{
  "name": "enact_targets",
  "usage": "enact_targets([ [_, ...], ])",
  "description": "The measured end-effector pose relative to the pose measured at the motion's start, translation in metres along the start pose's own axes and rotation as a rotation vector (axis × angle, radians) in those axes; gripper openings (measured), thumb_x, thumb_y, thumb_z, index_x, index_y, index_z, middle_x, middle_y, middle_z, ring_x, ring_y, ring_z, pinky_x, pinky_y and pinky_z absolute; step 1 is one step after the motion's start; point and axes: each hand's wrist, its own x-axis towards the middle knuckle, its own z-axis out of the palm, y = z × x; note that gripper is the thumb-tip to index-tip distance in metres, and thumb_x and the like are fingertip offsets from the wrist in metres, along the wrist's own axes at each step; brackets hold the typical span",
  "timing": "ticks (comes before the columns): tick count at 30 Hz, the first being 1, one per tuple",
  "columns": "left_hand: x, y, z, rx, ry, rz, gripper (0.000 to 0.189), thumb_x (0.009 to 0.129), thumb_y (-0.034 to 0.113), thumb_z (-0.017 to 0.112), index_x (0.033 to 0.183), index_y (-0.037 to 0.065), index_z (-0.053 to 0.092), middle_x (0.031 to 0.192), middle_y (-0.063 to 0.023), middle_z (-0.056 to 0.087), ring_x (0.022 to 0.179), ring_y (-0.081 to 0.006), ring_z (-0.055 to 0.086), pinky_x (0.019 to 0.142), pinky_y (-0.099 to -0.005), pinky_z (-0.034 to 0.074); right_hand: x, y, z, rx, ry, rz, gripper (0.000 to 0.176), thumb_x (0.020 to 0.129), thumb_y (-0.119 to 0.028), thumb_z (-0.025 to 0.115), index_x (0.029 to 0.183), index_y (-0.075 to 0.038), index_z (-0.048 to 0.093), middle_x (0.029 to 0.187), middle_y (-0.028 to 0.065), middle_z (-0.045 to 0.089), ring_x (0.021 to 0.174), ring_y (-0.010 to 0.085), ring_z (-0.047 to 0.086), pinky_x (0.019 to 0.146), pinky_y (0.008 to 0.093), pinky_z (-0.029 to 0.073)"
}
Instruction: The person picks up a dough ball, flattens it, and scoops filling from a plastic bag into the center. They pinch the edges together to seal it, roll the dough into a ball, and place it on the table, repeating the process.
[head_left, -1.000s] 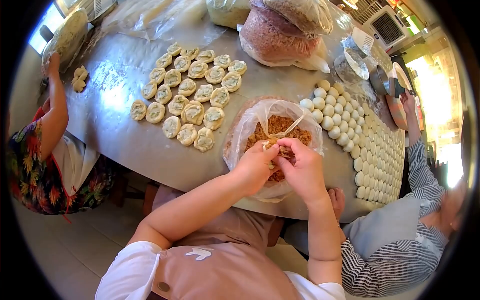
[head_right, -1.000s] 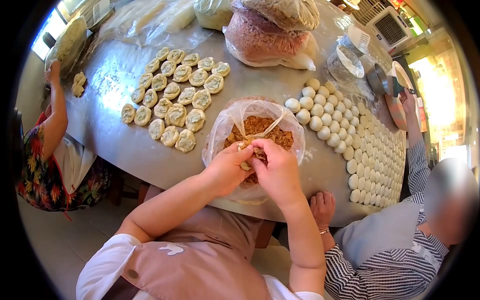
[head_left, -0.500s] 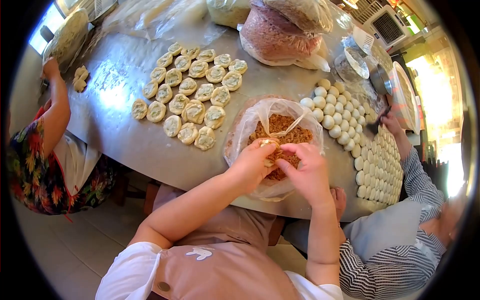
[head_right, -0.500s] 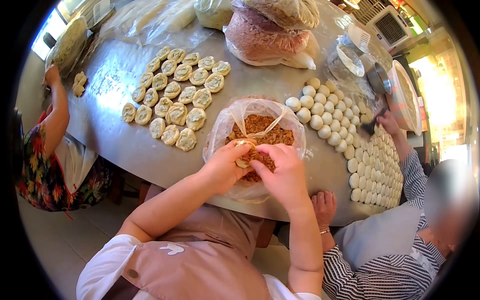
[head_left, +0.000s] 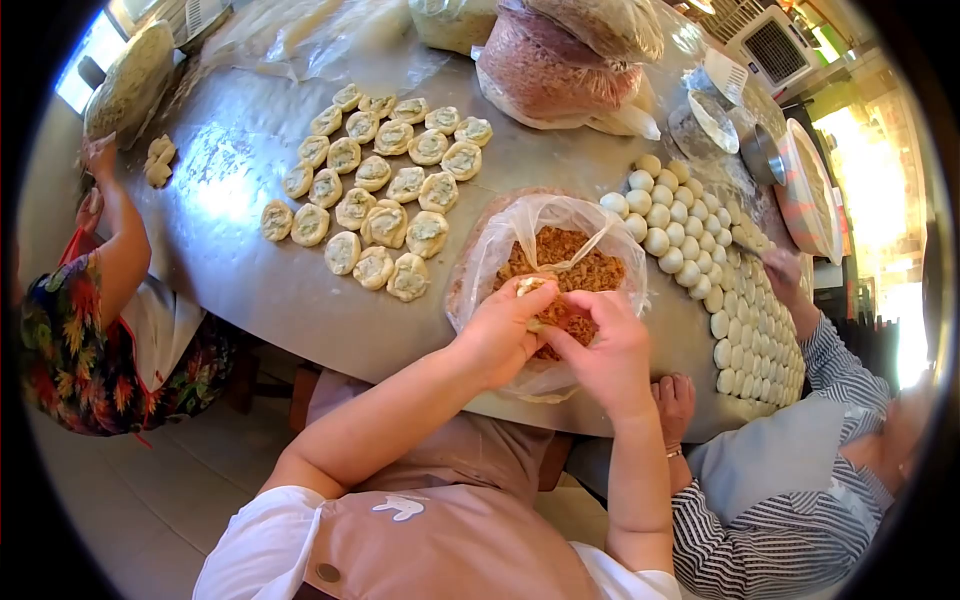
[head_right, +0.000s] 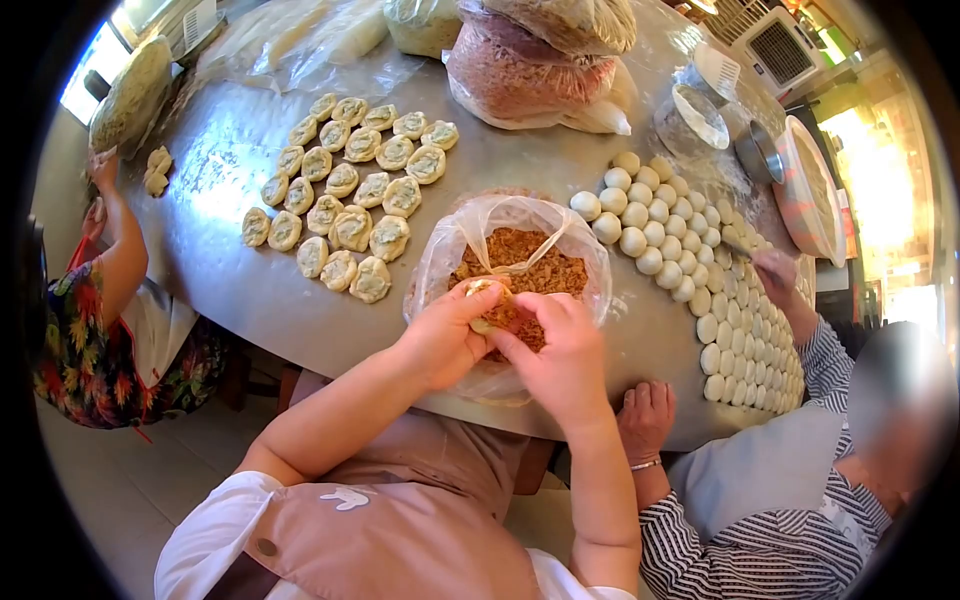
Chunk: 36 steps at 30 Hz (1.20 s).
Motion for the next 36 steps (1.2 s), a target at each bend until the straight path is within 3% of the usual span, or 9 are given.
enact_targets([
  [8,-0.001,0.003,-0.005,0.011,0.035,-0.019,0.025,0.099,0.012,0.048,0.124,0.006,0.049,0.123,-0.0090,0.056,0.114,-0.0215,0.055,0.096,-0.0388,0.049,0.002,0.015,-0.004,-0.074,0.049,0.130,0.008,0.085,-0.005,0.066,0.093,-0.005,0.066,0.089,0.0107,0.065,0.074,0.0239,0.063,0.064,0.0318,0.051],
  [15,-0.004,0.005,-0.007,-0.023,-0.139,-0.162,0.028,0.102,0.022,0.046,0.125,0.007,0.051,0.121,-0.0084,0.058,0.113,-0.0184,0.057,0.098,-0.0372,0.047,-0.005,0.010,0.007,-0.145,-0.027,-0.168,0.068,0.083,-0.048,0.067,0.130,-0.001,0.050,0.126,0.0154,0.056,0.123,0.0388,0.047,0.101,0.0455,0.038],
  [17,-0.003,0.001,-0.013,-0.118,-0.271,-0.189,0.026,0.100,0.016,0.048,0.125,0.008,0.050,0.116,-0.0061,0.059,0.099,-0.0146,0.061,0.086,-0.0304,0.052,-0.010,0.014,0.017,-0.200,-0.082,-0.209,0.086,0.079,-0.059,0.064,0.137,0.001,0.042,0.134,0.0161,0.051,0.132,0.0417,0.038,0.108,0.0495,0.030],
  [19,-0.001,0.000,-0.024,-0.197,-0.512,-0.217,0.025,0.100,0.013,0.048,0.124,0.008,0.050,0.112,-0.0049,0.060,0.089,-0.0129,0.062,0.076,-0.0276,0.053,-0.012,0.011,0.026,-0.206,-0.008,-0.227,0.082,0.078,-0.063,0.060,0.129,0.000,0.048,0.127,0.0151,0.057,0.131,0.0399,0.042,0.107,0.0511,0.029],
  [20,-0.002,-0.004,-0.025,0.014,-0.285,-0.203,0.023,0.099,0.010,0.050,0.122,0.008,0.049,0.104,-0.0040,0.059,0.076,-0.0109,0.061,0.062,-0.0239,0.050,-0.012,0.011,0.027,-0.211,-0.006,-0.255,0.080,0.078,-0.064,0.059,0.127,-0.001,0.050,0.125,0.0146,0.059,0.130,0.0398,0.043,0.108,0.0516,0.029],
  [23,-0.009,0.003,-0.008,0.164,-0.168,-0.189,0.025,0.098,0.008,0.050,0.123,0.008,0.047,0.100,-0.0042,0.059,0.075,-0.0125,0.061,0.061,-0.0241,0.049,-0.012,0.008,0.032,-0.136,0.053,-0.272,0.068,0.081,-0.063,0.054,0.116,-0.004,0.055,0.116,0.0117,0.064,0.129,0.0391,0.047,0.108,0.0528,0.027],
  [26,-0.014,0.005,0.001,0.248,-0.162,-0.168,0.033,0.096,0.007,0.050,0.129,0.008,0.043,0.107,-0.0052,0.059,0.085,-0.0138,0.062,0.072,-0.0270,0.053,-0.010,0.007,0.035,-0.047,0.118,-0.273,0.056,0.090,-0.056,0.050,0.112,-0.006,0.057,0.113,0.0112,0.066,0.129,0.0386,0.047,0.109,0.0524,0.027],
  [32,-0.015,0.004,0.002,-0.301,-0.550,-0.143,0.044,0.102,0.031,0.039,0.141,0.010,0.035,0.138,-0.0122,0.046,0.124,-0.0258,0.050,0.107,-0.0422,0.039,-0.008,0.013,0.041,0.381,0.320,-0.087,0.037,0.104,-0.030,0.034,0.099,-0.001,0.056,0.107,0.0130,0.067,0.130,0.0419,0.045,0.110,0.0499,0.031],
  [36,-0.017,-0.002,0.012,-0.194,-0.319,-0.071,0.054,0.103,0.047,0.027,0.145,0.013,0.029,0.145,-0.0110,0.039,0.129,-0.0265,0.046,0.110,-0.0435,0.036,-0.008,0.013,0.043,0.208,0.275,-0.179,0.045,0.104,-0.037,0.034,0.107,0.000,0.058,0.113,0.0140,0.066,0.133,0.0447,0.040,0.110,0.0517,0.027],
])
